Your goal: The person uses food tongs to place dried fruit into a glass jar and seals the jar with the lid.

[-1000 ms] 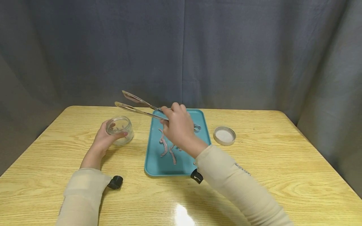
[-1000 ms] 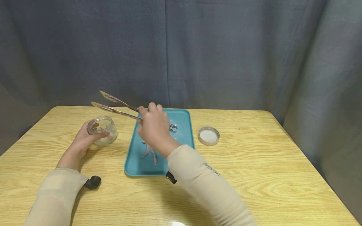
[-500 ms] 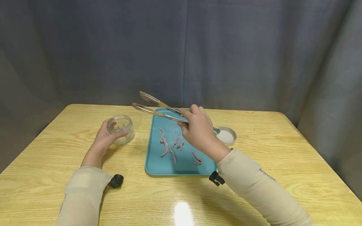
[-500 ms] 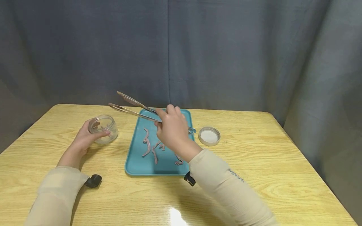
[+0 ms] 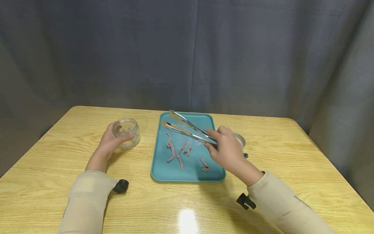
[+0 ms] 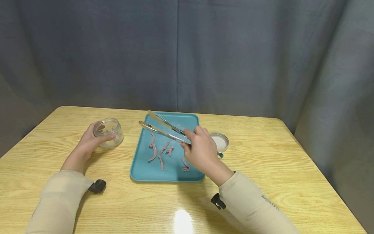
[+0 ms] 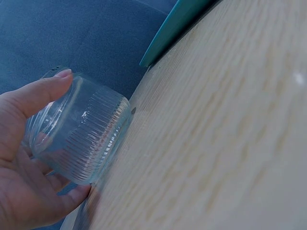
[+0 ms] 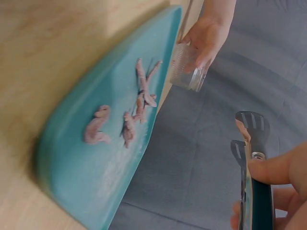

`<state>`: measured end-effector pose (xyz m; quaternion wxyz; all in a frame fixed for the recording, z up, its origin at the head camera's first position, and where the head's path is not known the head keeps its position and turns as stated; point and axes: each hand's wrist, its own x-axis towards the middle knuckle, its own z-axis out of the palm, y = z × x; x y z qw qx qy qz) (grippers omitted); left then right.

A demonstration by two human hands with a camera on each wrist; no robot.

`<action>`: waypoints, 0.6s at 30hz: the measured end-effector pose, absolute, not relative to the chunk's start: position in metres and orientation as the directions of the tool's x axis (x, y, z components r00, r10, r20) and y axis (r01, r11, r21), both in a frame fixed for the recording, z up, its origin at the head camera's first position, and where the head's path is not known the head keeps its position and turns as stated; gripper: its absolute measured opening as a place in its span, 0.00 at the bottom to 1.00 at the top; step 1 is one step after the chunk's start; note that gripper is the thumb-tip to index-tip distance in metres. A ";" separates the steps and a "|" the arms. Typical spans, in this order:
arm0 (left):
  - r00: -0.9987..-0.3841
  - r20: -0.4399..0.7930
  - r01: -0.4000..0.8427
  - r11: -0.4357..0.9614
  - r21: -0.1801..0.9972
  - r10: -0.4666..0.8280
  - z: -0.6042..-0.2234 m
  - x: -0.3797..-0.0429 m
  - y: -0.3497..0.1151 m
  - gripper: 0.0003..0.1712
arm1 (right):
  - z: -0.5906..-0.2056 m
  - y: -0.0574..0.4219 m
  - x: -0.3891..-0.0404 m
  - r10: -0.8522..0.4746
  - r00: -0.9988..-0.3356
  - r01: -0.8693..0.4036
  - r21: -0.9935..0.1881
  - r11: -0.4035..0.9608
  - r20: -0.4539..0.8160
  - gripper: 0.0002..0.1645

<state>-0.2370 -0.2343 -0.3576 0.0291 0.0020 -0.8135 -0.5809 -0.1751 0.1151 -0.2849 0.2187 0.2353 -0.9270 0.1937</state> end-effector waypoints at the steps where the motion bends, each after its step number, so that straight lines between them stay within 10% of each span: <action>1: -0.998 0.045 0.030 0.325 0.945 -0.039 -0.358 -0.237 -0.234 0.57 | -0.286 0.118 -0.173 -0.356 -0.795 -0.521 -0.252 0.815 0.492 0.21; 18: -0.998 0.042 0.025 0.325 0.945 -0.043 -0.356 -0.237 -0.234 0.58 | -0.314 0.141 -0.142 -0.376 -0.856 -0.474 -0.245 0.846 0.356 0.20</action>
